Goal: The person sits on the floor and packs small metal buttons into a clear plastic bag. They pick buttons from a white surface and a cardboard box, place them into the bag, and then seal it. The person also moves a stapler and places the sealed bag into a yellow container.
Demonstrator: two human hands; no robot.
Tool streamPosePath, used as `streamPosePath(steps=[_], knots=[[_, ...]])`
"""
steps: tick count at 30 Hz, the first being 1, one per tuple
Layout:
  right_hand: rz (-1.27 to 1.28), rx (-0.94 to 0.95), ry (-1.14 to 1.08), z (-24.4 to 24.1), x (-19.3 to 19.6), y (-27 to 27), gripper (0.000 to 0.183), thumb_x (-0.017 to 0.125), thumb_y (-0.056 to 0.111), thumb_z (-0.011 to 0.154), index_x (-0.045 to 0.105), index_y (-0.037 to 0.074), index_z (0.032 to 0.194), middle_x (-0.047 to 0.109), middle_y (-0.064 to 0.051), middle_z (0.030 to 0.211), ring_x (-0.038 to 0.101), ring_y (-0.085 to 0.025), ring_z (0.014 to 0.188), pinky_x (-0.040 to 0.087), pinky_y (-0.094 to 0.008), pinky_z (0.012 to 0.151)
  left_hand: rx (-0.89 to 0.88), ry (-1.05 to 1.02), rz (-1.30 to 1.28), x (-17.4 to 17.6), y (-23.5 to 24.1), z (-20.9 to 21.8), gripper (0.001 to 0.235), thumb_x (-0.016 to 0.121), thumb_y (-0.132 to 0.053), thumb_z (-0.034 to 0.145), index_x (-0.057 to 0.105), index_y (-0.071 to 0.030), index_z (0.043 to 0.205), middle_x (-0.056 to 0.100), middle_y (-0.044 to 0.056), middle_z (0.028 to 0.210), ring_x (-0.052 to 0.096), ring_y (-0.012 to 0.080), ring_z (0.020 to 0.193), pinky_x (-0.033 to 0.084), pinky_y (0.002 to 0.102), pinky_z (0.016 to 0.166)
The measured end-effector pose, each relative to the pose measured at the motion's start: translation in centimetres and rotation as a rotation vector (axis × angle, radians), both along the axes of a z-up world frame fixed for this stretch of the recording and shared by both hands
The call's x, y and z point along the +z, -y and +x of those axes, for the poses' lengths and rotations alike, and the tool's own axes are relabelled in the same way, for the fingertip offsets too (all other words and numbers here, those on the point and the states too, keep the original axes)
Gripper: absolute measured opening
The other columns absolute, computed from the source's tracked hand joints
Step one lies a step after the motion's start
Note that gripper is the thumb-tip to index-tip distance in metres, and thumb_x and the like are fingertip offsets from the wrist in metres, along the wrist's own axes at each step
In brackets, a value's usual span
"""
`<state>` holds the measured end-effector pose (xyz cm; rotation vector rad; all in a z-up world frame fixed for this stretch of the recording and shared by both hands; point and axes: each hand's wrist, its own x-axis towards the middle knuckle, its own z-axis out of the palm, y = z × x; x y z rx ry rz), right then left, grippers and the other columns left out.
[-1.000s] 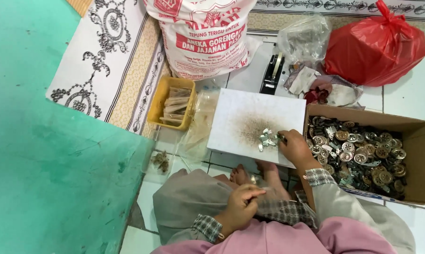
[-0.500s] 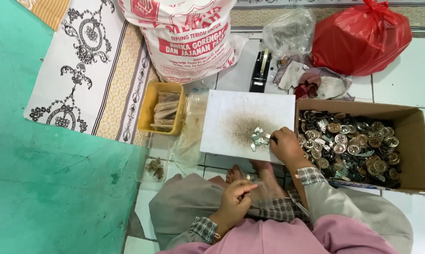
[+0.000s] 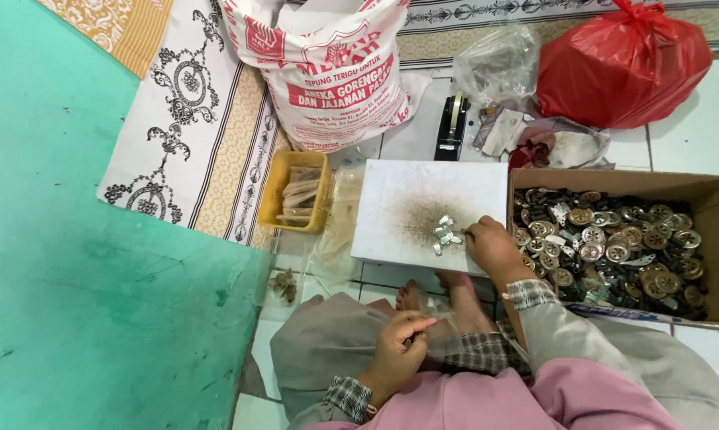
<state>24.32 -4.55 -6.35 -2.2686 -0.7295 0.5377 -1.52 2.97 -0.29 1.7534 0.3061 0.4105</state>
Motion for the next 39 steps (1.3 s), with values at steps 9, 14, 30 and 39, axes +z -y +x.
streamPosePath(steps=[9, 14, 30, 39], knots=[[0.167, -0.110, -0.163, -0.6, 1.9, 2.4, 0.027, 0.069, 0.014, 0.092, 0.077, 0.005, 0.116, 0.076, -0.007, 0.091, 0.058, -0.015, 0.067, 0.046, -0.027, 0.060, 0.023, 0.030, 0.024, 0.4, 0.1, -0.2, 0.039, 0.057, 0.012, 0.082, 0.072, 0.002, 0.116, 0.066, 0.009, 0.114, 0.053, 0.0105, 0.073, 0.043, 0.020, 0.060], [0.299, -0.079, -0.156, -4.4, 4.9, 5.9, 0.021, 0.068, 0.008, 0.089, 0.079, 0.004, 0.107, 0.077, -0.006, 0.090, 0.057, -0.012, 0.060, 0.046, -0.024, 0.053, 0.024, 0.034, 0.005, 0.6, 0.1, 0.2, 0.037, 0.058, 0.012, 0.083, 0.072, 0.002, 0.116, 0.066, 0.007, 0.113, 0.052, 0.0095, 0.072, 0.042, 0.020, 0.059], [0.377, 0.442, 0.579, -10.9, 15.1, 7.4, 0.020, 0.071, 0.013, 0.077, 0.072, 0.009, 0.098, 0.073, -0.002, 0.091, 0.068, -0.023, 0.080, 0.053, -0.034, 0.075, 0.043, 0.019, 0.156, 2.8, 1.6, 2.4, 0.040, 0.060, 0.015, 0.081, 0.072, 0.000, 0.116, 0.069, 0.009, 0.115, 0.062, 0.0134, 0.082, 0.051, 0.021, 0.067], [0.224, 0.513, 0.559, -10.5, 13.6, 9.7, 0.007, 0.064, 0.021, 0.090, 0.066, 0.015, 0.087, 0.070, 0.000, 0.082, 0.067, -0.019, 0.070, 0.048, -0.036, 0.071, -0.005, -0.014, 0.159, 2.5, 2.2, 2.7, 0.042, 0.058, 0.016, 0.079, 0.074, 0.001, 0.115, 0.068, 0.008, 0.108, 0.060, 0.0130, 0.078, 0.048, 0.022, 0.063]])
